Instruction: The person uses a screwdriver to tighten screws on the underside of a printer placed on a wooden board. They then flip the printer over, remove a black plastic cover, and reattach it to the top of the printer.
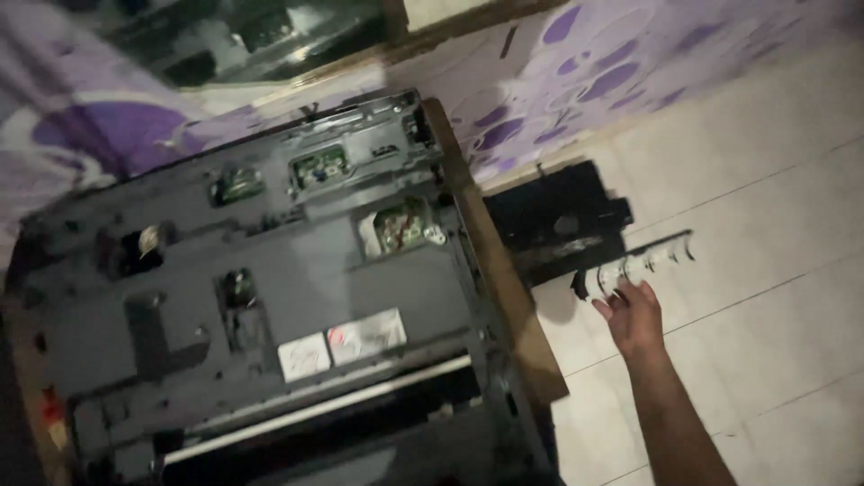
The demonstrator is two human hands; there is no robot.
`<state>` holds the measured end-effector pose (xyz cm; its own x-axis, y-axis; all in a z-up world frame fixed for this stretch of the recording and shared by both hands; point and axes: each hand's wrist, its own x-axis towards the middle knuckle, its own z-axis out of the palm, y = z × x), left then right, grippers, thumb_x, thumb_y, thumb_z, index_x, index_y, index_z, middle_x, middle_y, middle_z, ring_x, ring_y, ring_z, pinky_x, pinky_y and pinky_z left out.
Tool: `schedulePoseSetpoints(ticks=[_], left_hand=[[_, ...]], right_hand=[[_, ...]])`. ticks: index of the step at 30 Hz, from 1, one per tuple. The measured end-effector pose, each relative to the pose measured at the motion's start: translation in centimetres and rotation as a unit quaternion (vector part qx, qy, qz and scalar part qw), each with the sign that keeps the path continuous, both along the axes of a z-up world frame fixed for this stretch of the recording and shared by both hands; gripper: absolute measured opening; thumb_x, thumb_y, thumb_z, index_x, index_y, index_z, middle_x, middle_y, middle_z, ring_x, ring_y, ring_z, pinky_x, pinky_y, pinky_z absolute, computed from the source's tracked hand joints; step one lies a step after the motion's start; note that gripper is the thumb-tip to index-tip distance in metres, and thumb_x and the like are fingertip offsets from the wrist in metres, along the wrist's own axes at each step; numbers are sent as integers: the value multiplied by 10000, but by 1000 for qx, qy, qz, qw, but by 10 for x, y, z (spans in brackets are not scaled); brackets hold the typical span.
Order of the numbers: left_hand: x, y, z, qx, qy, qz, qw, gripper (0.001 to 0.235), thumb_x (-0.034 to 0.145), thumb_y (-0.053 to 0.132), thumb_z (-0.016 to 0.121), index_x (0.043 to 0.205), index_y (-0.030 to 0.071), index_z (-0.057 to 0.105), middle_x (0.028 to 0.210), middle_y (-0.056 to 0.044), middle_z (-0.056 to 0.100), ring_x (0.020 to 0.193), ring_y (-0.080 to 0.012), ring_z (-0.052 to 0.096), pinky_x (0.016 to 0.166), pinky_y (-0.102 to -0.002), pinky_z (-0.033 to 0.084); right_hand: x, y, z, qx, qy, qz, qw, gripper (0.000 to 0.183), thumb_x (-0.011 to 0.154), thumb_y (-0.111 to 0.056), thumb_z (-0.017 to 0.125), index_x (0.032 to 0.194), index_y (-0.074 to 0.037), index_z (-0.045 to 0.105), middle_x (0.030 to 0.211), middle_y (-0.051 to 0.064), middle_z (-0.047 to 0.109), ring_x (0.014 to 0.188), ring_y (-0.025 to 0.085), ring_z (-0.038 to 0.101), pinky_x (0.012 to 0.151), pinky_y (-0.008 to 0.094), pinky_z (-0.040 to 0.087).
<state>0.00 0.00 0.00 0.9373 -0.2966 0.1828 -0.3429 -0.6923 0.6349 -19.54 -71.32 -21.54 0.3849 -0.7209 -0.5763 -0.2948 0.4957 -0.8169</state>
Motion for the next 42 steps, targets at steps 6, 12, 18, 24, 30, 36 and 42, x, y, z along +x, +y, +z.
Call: schedulePoseSetpoints(ticks=[6,12,18,24,30,36,42], left_hand=[[-59,-92,67,-56,-52,61,995,744,926,194,510,1581,-110,333,1594,-376,386,1482,-432,381,1212,-474,282],[-147,-87,169,-15,-69,67,995,718,844,284,607,1500,6,528,1451,-204,613,1348,-369,574,1119,-467,421],[-209,-126,148,-262,199,-246,912,946,825,549,782,1555,122,359,1545,-106,549,1317,-235,673,1112,-416,452],[-232,-104,93,-343,277,4,897,505,828,373,680,1228,80,775,1116,-89,834,1003,-190,770,845,-329,570],[-204,-47,126,-326,517,295,734,492,847,25,656,1327,24,764,1194,-260,847,1067,-336,758,894,-437,535],[-154,-45,126,-194,713,215,638,609,938,400,550,1530,260,587,1233,-32,520,1122,-244,495,1025,-489,389],[-149,-72,99,-145,603,42,783,443,939,454,523,1206,161,720,1065,-21,826,1044,-134,753,924,-299,502]], right_hand=[[-61,79,160,25,-120,-42,992,214,955,-153,679,1011,-157,472,890,12,603,880,114,616,909,389,584],[-110,200,272,-25,-251,5,968,207,999,-174,652,1114,-18,580,993,137,678,798,136,621,568,220,495],[-111,315,293,-63,-229,82,968,511,618,78,577,1119,144,657,1106,285,756,788,290,697,685,378,582],[-94,366,245,-158,-280,399,858,513,651,-407,925,944,-64,681,858,91,806,769,170,760,678,320,598],[-89,336,269,-160,-220,634,724,426,850,-462,792,1118,-131,774,1229,100,726,1187,243,658,1016,369,422],[-127,286,163,95,-218,422,875,788,919,-469,721,1479,35,491,1368,250,661,1222,369,656,1045,499,492],[-69,325,227,174,50,256,949,546,898,-405,548,1170,58,646,1061,339,732,955,456,702,865,559,545]])
